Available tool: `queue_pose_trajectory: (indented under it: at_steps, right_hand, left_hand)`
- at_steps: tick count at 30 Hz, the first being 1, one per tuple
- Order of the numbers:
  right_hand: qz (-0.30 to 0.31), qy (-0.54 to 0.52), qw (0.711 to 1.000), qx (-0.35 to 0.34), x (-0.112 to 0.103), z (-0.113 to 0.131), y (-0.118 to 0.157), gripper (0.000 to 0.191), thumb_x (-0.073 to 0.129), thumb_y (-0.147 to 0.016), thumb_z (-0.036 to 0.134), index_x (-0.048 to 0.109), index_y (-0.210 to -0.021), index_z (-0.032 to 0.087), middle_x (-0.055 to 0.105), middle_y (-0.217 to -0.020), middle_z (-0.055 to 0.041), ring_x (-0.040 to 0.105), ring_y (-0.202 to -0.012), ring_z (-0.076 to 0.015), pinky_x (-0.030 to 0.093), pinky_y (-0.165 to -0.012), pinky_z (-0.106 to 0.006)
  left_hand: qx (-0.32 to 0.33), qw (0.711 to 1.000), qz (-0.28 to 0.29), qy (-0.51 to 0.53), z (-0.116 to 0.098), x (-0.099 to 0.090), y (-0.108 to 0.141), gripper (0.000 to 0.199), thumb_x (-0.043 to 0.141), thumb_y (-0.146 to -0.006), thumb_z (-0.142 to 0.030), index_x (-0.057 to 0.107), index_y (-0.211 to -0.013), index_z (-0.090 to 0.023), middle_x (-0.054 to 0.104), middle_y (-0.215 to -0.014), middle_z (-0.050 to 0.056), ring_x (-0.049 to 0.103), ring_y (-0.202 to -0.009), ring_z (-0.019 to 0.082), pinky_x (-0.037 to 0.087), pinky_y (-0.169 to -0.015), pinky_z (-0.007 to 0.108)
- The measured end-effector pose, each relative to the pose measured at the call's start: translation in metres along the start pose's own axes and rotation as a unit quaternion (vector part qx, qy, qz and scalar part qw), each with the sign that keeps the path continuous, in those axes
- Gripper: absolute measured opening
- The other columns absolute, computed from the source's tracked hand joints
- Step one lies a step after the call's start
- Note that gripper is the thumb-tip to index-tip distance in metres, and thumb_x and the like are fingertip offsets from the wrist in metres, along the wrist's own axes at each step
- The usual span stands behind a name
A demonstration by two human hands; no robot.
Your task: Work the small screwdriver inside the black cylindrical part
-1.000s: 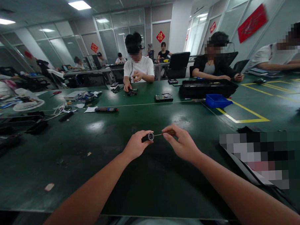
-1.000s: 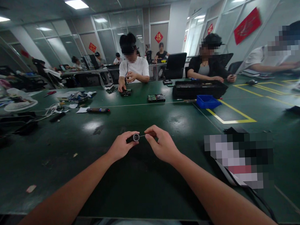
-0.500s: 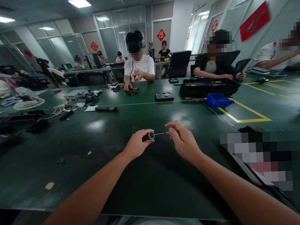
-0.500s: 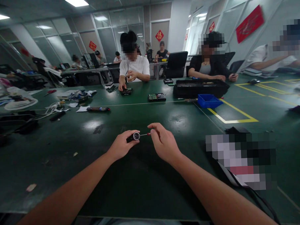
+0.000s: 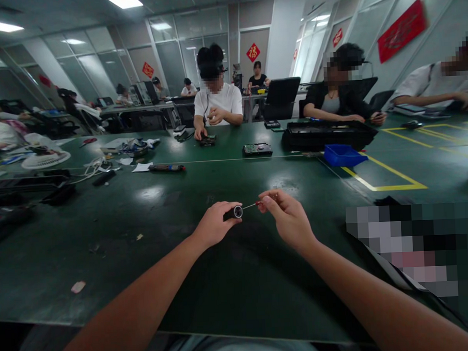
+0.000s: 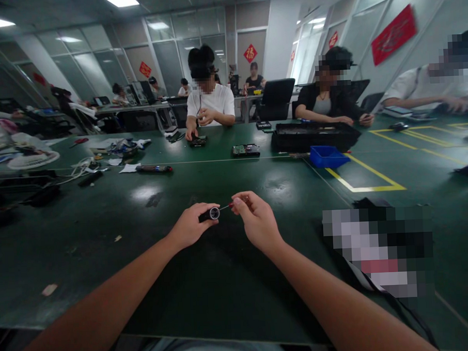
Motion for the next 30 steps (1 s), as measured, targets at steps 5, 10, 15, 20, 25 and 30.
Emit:
queue_pose_trajectory:
  at_steps: [5,10,15,20,25,30]
  right_hand:
    - [-0.059,-0.108,0.991,0.052,-0.007,-0.025,-0.003,0.026,0.062,-0.089,0.046,0.066,-0.09,0.02,0.066,-0.079,-0.0026,0.063,-0.072,-0.0177,0.052,-0.072,-0.035]
    - [-0.063,-0.211,0.965,0.141,-0.005,-0.047,-0.006,0.027,0.069,-0.082,0.046,0.064,-0.082,0.02,0.062,-0.073,-0.0018,0.06,-0.065,-0.0169,0.056,-0.071,-0.037]
    - [-0.051,-0.203,0.963,0.168,-0.006,-0.052,-0.009,0.026,0.064,-0.085,0.046,0.06,-0.079,0.021,0.057,-0.066,-0.0009,0.057,-0.06,-0.017,0.057,-0.071,-0.039]
    - [-0.088,-0.129,0.983,0.102,-0.016,-0.042,-0.008,0.027,0.062,-0.087,0.047,0.062,-0.088,0.02,0.064,-0.08,-0.0028,0.062,-0.07,-0.0169,0.055,-0.072,-0.035]
    - [-0.058,-0.054,0.996,0.037,-0.012,-0.026,-0.007,0.026,0.058,-0.093,0.045,0.061,-0.092,0.019,0.065,-0.079,-0.0024,0.062,-0.072,-0.0164,0.052,-0.072,-0.035]
    - [-0.041,-0.009,0.999,0.018,-0.009,-0.018,-0.006,0.025,0.054,-0.095,0.043,0.061,-0.096,0.019,0.067,-0.081,-0.0035,0.064,-0.074,-0.0176,0.052,-0.074,-0.036]
  left_hand:
    - [0.01,1.0,-0.007,0.006,-0.005,-0.003,0.0,0.04,0.072,-0.088,-0.027,0.064,-0.127,-0.026,0.068,-0.119,0.004,0.06,-0.111,0.023,0.045,-0.099,0.038]
    - [0.031,1.0,0.003,0.001,-0.011,-0.007,-0.002,0.036,0.071,-0.089,-0.026,0.065,-0.124,-0.026,0.069,-0.119,0.003,0.06,-0.111,0.023,0.044,-0.1,0.04]
    - [0.012,1.0,0.005,-0.029,-0.006,-0.008,-0.004,0.036,0.071,-0.089,-0.027,0.065,-0.124,-0.026,0.07,-0.119,0.004,0.06,-0.109,0.024,0.044,-0.099,0.042]
    - [-0.004,0.999,0.011,-0.034,-0.003,-0.005,-0.003,0.038,0.071,-0.089,-0.031,0.065,-0.126,-0.027,0.07,-0.117,0.004,0.061,-0.106,0.025,0.045,-0.098,0.042]
    - [0.002,0.999,0.01,-0.033,-0.006,-0.005,-0.002,0.037,0.071,-0.089,-0.031,0.066,-0.125,-0.027,0.07,-0.116,0.004,0.061,-0.106,0.024,0.045,-0.097,0.041]
    - [0.003,0.999,0.016,-0.03,-0.007,-0.004,-0.001,0.037,0.07,-0.089,-0.031,0.065,-0.126,-0.026,0.069,-0.118,0.004,0.061,-0.107,0.024,0.045,-0.098,0.04]
Point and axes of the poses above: each hand's wrist, its own y-axis away from the middle knuckle, its own x-axis out of the palm, z = x × y, the point moved 10 cm from there along -y, towards the middle knuckle
